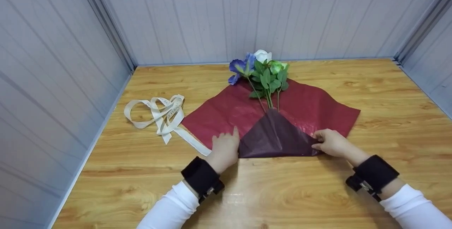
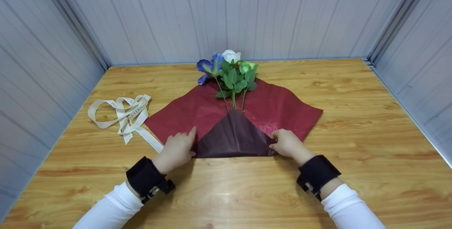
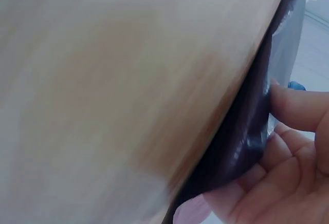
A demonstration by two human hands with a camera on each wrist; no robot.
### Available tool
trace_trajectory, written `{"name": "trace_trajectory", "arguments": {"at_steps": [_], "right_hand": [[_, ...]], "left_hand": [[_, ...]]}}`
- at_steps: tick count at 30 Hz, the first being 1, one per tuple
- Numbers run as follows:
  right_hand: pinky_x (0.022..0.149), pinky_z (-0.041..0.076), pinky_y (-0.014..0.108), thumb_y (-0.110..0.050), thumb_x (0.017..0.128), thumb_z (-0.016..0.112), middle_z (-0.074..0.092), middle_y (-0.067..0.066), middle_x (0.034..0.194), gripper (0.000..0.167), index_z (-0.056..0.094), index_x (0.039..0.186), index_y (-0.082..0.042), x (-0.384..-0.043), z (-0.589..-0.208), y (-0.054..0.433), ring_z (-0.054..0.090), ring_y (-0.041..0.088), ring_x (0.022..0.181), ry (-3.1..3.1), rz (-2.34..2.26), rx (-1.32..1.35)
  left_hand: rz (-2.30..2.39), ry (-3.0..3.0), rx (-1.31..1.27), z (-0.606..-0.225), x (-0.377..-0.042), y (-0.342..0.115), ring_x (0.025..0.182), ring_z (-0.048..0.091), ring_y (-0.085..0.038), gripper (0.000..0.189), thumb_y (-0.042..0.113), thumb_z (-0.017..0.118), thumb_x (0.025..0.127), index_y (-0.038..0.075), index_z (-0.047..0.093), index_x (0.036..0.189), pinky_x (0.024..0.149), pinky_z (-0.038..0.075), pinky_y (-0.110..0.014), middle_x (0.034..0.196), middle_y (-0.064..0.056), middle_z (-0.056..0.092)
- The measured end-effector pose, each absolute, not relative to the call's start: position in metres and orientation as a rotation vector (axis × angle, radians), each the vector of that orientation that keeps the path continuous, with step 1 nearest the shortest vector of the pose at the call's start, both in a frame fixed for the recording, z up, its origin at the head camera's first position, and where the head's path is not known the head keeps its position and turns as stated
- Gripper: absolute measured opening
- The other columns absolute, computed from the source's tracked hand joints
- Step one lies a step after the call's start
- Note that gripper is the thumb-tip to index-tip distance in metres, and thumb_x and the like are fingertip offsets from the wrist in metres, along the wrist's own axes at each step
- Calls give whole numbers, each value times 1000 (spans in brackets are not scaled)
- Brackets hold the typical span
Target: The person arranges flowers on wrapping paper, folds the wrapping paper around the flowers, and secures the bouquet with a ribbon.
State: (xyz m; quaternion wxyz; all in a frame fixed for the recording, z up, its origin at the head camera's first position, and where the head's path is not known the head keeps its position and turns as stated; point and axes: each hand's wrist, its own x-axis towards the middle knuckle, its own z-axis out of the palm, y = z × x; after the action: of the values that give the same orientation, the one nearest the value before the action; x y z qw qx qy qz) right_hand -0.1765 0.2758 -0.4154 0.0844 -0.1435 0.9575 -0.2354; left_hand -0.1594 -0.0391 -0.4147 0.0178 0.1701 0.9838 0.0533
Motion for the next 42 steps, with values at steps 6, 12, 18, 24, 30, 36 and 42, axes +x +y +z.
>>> {"name": "trace_trajectory", "arguments": {"at_steps": [6,12,18,24,30,36,42], "right_hand": [[68,45,41,-4,82,67,57,8,75,10,57,79,-3,-175,-415,270,53,23,72,2914,-588,-471],[68,46,43,-3,80,68,59,10,75,11,57,77,-3,-175,-415,267,55,24,71,2944,-577,-466],[67,45,40,-3,80,68,57,8,71,10,58,76,-2,-176,-417,266,54,23,69,2962,-593,-461],[63,38,34,-3,80,67,48,3,66,15,56,71,-4,-178,-416,266,45,18,64,2970,-599,-423],[65,44,39,-3,82,64,57,8,70,6,62,79,3,-180,-417,264,52,21,68,2964,-610,-358],[65,44,40,-9,85,63,59,12,73,12,60,84,3,-180,-416,263,55,25,69,2972,-596,-343],[82,45,58,-12,82,65,55,30,108,38,54,113,8,-163,-413,234,54,47,99,3209,-543,-450]], "left_hand": [[-34,2825,974,-416,-144,-12,146,6,-34,68,30,56,93,0,28,147,117,15,-43,158,-18,7],[-87,2656,1017,-417,-138,16,147,-1,-21,64,39,41,100,9,19,152,118,9,-33,160,-6,4],[-83,2598,846,-412,-136,28,147,-4,-18,67,44,36,100,11,12,153,118,6,-30,161,-4,1],[-101,2581,880,-414,-127,37,147,-5,-15,66,43,35,100,12,9,153,118,6,-27,161,-3,-2],[-122,2557,853,-416,-127,35,147,-3,-15,66,43,34,101,16,6,154,118,6,-27,161,-1,-4],[-122,2545,745,-418,-123,26,147,-4,-21,72,50,37,98,18,6,154,118,7,-33,160,-7,-6],[-72,2561,711,-422,-123,21,147,-5,-28,81,64,37,92,22,6,154,118,7,-40,160,-9,-6]]}}
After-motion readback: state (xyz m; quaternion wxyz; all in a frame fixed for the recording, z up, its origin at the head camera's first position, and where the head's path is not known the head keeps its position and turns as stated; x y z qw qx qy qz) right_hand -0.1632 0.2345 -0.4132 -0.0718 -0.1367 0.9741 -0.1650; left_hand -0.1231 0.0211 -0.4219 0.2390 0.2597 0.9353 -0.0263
